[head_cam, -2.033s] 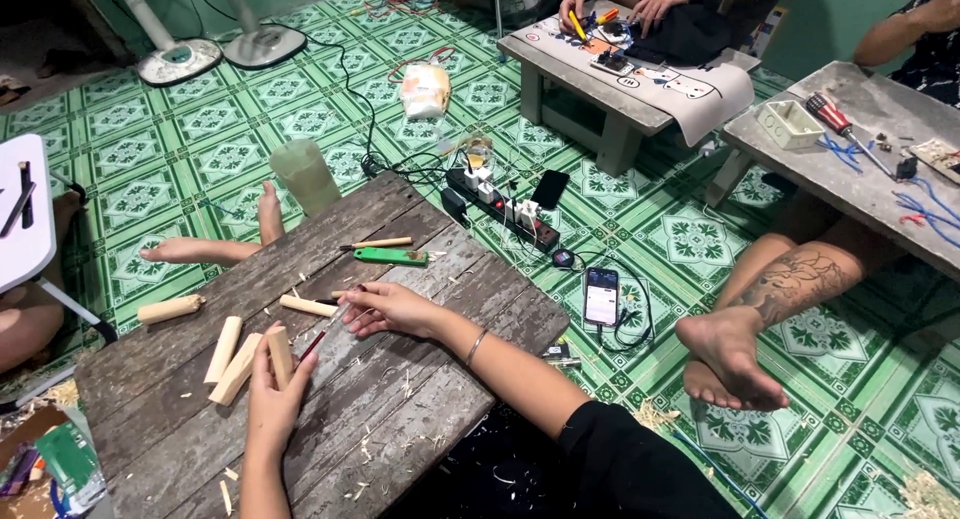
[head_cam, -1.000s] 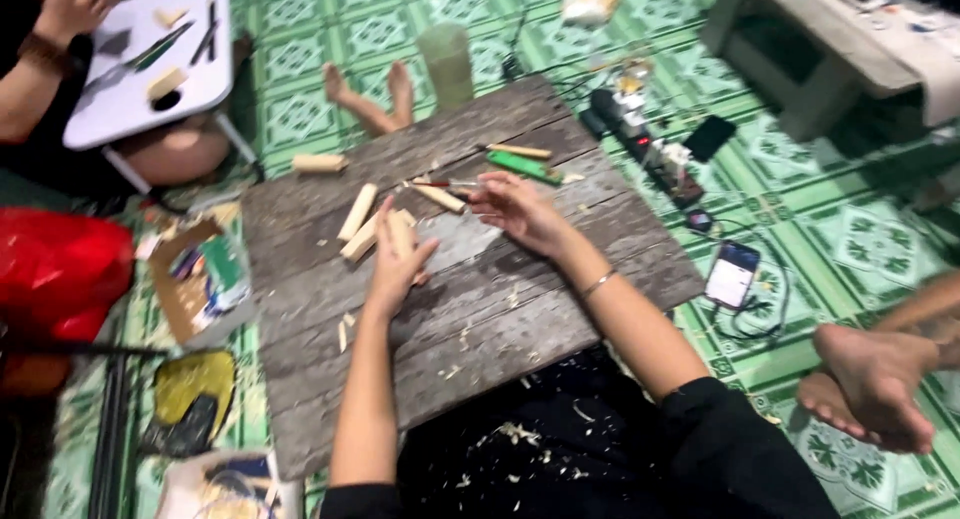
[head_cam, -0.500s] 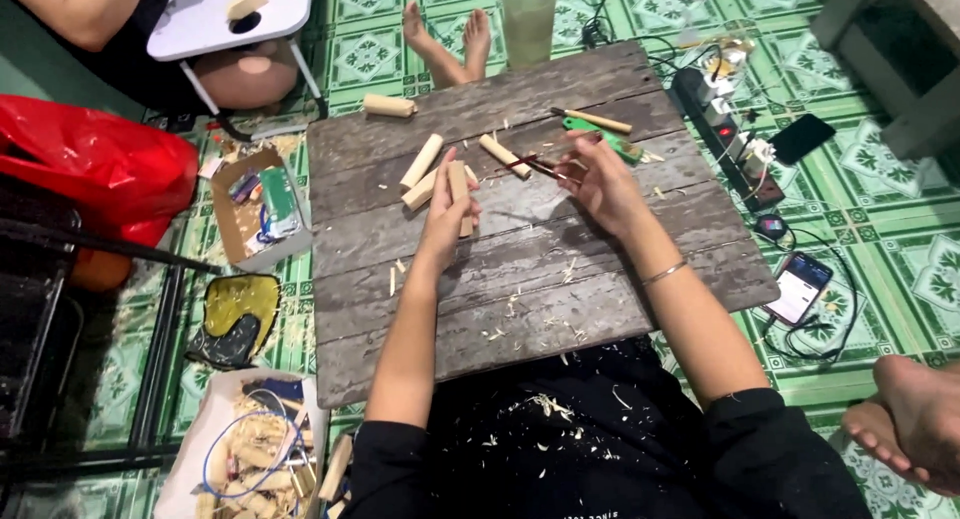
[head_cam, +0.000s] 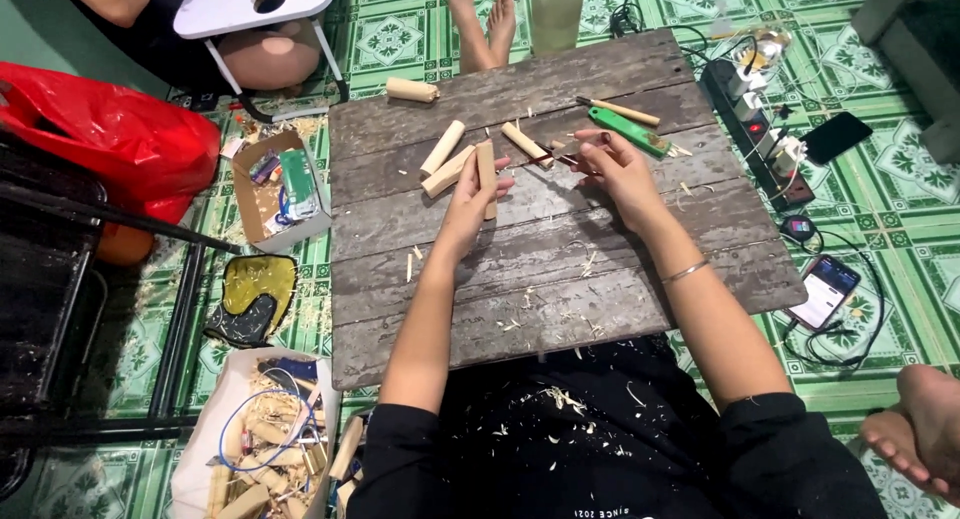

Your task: Carving and shaping small wooden components using a utility knife on a makeshift wooden workbench.

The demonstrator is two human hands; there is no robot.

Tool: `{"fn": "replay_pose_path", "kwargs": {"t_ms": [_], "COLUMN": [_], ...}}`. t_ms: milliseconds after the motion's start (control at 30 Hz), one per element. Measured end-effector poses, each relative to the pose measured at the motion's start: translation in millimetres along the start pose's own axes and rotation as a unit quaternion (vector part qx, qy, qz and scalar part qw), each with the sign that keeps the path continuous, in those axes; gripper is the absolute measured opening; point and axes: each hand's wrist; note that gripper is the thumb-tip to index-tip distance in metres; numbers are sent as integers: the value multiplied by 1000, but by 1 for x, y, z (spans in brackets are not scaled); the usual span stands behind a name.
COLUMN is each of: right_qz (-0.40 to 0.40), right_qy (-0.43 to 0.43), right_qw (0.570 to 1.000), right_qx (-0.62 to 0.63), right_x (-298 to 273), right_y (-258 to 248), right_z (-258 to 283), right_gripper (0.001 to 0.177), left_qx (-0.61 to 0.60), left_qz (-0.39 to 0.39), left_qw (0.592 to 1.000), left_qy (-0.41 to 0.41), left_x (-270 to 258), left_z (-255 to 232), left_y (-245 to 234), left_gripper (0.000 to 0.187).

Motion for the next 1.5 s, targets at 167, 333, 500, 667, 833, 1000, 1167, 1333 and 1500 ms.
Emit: {"fn": "replay_pose_path", "kwargs": {"t_ms": [167, 333, 500, 667, 833, 1000, 1167, 1333, 1500], "right_qz": [-1, 1, 46, 85, 106, 140, 137, 144, 152], "right_qy": [-26, -72, -167, -231, -300, -286, -295, -297, -296], "right_qw": [999, 995, 975, 952, 907, 889, 881, 879, 875], "right_qx": [-25, -72, -139, -181, -277, -328, -344, -344, -352], "right_x": [1, 2, -2, -2, -4, -20, -21, -21, -22], "right_y": [-1, -2, 4, 4, 11, 18, 17, 16, 19], "right_z": [-2, -5, -6, -13, -19, 5, 5, 5, 7], "right_gripper": [26, 25, 29, 28, 29, 26, 27, 27, 25], "left_qx": [9, 44, 69, 120, 84, 1, -72, 5, -33], "left_qz": [-21, -55, -50, -52, -92, 203, 357, 356, 401], "left_qw": [1000, 997, 996, 991, 991, 960, 926, 934, 914], "left_qy": [-11, -33, -36, -12, 39, 193, 101, 19, -48], "left_x": [-2, -5, -9, -14, -55, -181, -222, -271, -269], "left_z": [6, -4, -15, -28, -111, -275, -267, -179, -120], "left_y": [1, 4, 9, 15, 61, 125, 117, 111, 210], "left_gripper": [74, 80, 76, 69, 57, 37, 24, 21, 18]}}
Point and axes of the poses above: each hand's wrist, its own x-axis towards the middle knuckle, its own y-axis out of the palm, z = x × y, and after that the axes turned 4 degrees about x, right-handed
